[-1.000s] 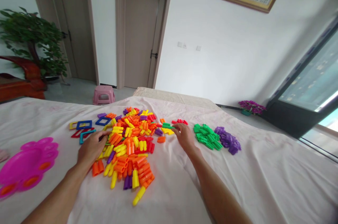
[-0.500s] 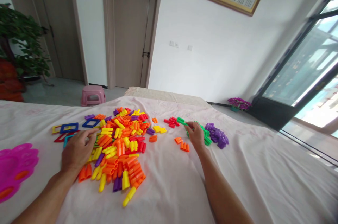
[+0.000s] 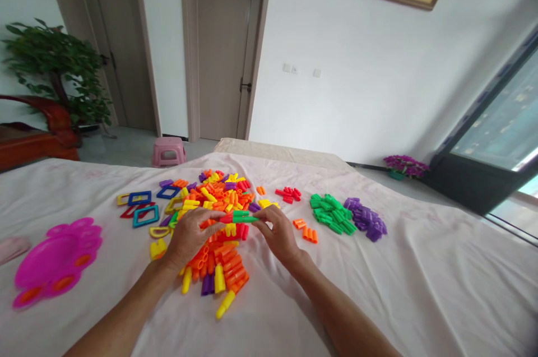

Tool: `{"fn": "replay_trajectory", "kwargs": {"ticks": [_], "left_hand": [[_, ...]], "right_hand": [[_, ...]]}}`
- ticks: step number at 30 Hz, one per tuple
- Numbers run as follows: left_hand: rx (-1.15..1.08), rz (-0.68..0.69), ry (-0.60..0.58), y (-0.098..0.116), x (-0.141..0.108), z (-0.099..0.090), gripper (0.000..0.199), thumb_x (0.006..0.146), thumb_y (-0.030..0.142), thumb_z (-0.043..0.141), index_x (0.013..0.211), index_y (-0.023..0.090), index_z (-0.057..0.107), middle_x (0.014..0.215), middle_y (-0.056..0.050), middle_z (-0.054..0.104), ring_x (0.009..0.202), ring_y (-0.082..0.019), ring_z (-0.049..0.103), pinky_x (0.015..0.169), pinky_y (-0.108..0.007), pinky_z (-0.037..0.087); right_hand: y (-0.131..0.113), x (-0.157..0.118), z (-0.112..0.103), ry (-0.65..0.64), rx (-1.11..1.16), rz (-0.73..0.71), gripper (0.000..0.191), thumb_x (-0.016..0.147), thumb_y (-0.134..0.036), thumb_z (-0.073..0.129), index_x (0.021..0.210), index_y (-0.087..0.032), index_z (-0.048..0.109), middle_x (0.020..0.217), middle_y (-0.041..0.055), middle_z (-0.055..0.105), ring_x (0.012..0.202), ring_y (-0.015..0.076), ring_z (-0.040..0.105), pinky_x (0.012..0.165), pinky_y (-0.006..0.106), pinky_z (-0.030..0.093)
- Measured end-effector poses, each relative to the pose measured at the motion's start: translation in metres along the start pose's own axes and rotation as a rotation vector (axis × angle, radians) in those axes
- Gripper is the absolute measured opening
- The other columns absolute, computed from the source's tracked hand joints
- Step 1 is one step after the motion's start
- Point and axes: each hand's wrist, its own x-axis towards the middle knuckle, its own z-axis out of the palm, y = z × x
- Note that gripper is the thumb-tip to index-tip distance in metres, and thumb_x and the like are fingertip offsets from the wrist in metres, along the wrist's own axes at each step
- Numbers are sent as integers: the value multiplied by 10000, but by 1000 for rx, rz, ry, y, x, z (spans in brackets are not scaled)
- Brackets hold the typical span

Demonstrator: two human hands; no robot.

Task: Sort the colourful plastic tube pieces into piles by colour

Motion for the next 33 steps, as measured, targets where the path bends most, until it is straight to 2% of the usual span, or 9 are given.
{"fn": "replay_trajectory", "kwargs": {"ticks": [4, 7, 11, 14, 16, 19, 22, 26, 33], "left_hand": [[-54, -65, 3, -4, -1, 4, 403, 888, 607, 572, 943, 256, 764, 1025, -49, 786, 998, -237, 702, 968, -354, 526], [-9, -82, 61, -16, 0, 1, 400, 878, 606, 575, 958, 256, 751, 1048, -46, 779, 1027, -239, 698, 980, -346, 520], [89, -102, 110, -39, 5, -11, 378, 875, 575, 570, 987, 258, 744, 1126, -48, 762, 1135, -255, 666, 1064, -358, 475], [124, -236, 201, -55, 6, -24, 414, 905, 545, 510, 1088, 248, 734, 1200, -43, 744, 1157, -264, 660, 1067, -378, 473], [138, -361, 249, -64, 4, -34, 455, 938, 540, 445, 1143, 246, 724, 1215, -36, 742, 1139, -272, 665, 1032, -393, 490], [116, -514, 295, -78, 1, -43, 483, 969, 534, 383, 1148, 244, 725, 1175, -28, 755, 1123, -277, 664, 969, -380, 506], [109, -598, 309, -92, 0, -45, 451, 957, 522, 419, 1122, 248, 737, 1117, -14, 770, 1063, -260, 674, 859, -328, 513], [163, -618, 234, -103, 3, -41, 429, 919, 508, 482, 1128, 249, 752, 1036, -25, 783, 957, -243, 673, 715, -278, 469], [131, -632, 182, -101, 4, -41, 469, 908, 523, 490, 1164, 220, 739, 1095, -64, 773, 991, -247, 668, 732, -278, 450]], "right_hand": [[3, 0, 0, -21, -33, 1, 163, 988, -359, 629, 975, -244, 745, 898, 36, 705, 863, 183, 645, 807, 297, 502], [24, 7, -14, 56, -74, 59, 190, 984, -372, 617, 970, -233, 745, 913, 48, 710, 869, 192, 646, 811, 299, 501], [74, 19, -64, 279, -227, 256, 255, 957, -393, 595, 1011, -208, 761, 1006, 85, 734, 906, 214, 656, 832, 320, 501], [111, 19, -112, 418, -381, 500, 289, 930, -383, 587, 1062, -210, 776, 1053, 91, 754, 936, 237, 673, 842, 338, 490], [133, 15, -139, 438, -473, 651, 310, 922, -380, 581, 1103, -228, 781, 1085, 87, 765, 960, 254, 684, 825, 344, 480], [157, 7, -165, 375, -578, 798, 323, 917, -400, 581, 1113, -256, 793, 1094, 92, 775, 994, 286, 693, 788, 355, 466], [173, 3, -176, 306, -649, 872, 340, 918, -448, 574, 1118, -288, 797, 1102, 100, 776, 1013, 308, 695, 772, 367, 462], [183, 7, -178, 243, -713, 916, 367, 931, -474, 549, 1147, -307, 794, 1138, 107, 766, 1057, 300, 689, 811, 362, 472], [185, 15, -171, 230, -784, 905, 394, 961, -451, 503, 1232, -324, 759, 1236, 98, 732, 1116, 302, 658, 878, 372, 469]]}}
